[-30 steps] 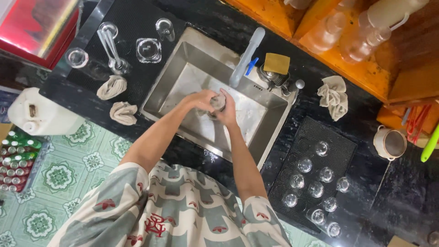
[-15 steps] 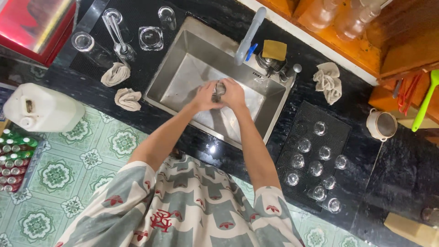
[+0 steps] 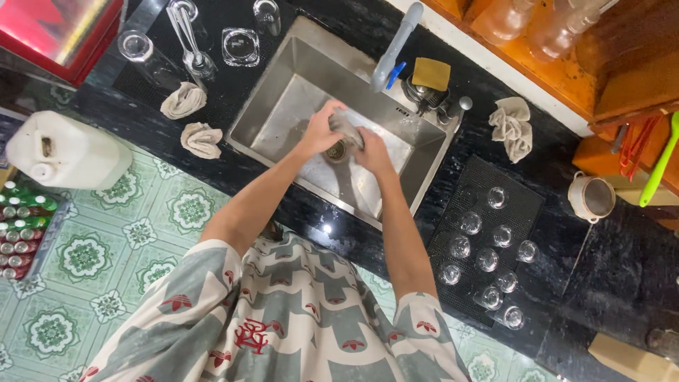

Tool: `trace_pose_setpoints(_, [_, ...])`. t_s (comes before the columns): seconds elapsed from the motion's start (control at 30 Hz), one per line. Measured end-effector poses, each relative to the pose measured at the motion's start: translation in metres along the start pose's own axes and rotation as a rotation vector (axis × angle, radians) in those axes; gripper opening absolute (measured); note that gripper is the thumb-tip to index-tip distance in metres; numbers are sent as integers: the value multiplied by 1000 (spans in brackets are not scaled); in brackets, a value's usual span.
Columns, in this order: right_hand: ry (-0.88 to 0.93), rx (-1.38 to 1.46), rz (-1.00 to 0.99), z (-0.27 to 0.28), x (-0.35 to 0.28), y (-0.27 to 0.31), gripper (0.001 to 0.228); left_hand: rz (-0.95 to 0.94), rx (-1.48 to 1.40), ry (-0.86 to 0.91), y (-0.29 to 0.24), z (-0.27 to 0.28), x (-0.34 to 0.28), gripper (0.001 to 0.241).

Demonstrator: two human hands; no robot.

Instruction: Washing and wringing out a cleaning cloth in a sink.

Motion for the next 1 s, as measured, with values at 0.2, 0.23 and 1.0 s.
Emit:
trace_pose_setpoints(0.2, [-43,539,32,-47,9,21,69,-97,-181,-66,22,-20,10,50])
trace_pose_setpoints(0.23, [-43,540,33,-60,12,13,69,-97,-179,-67,22,-23,10,50])
trace_pose_setpoints(1.0, [-259,-334,527,37,-1,65,44,533,-1388,902,56,-63,-34,112])
Point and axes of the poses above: each hand's wrist, its own x-axis towards the middle knuckle, its own z-axis out of the back of the hand, y = z × x, the point moved 5 cm from there along x, towards the middle knuckle, and after that the axes turned 14 degrees about y, right-handed, at the moved point
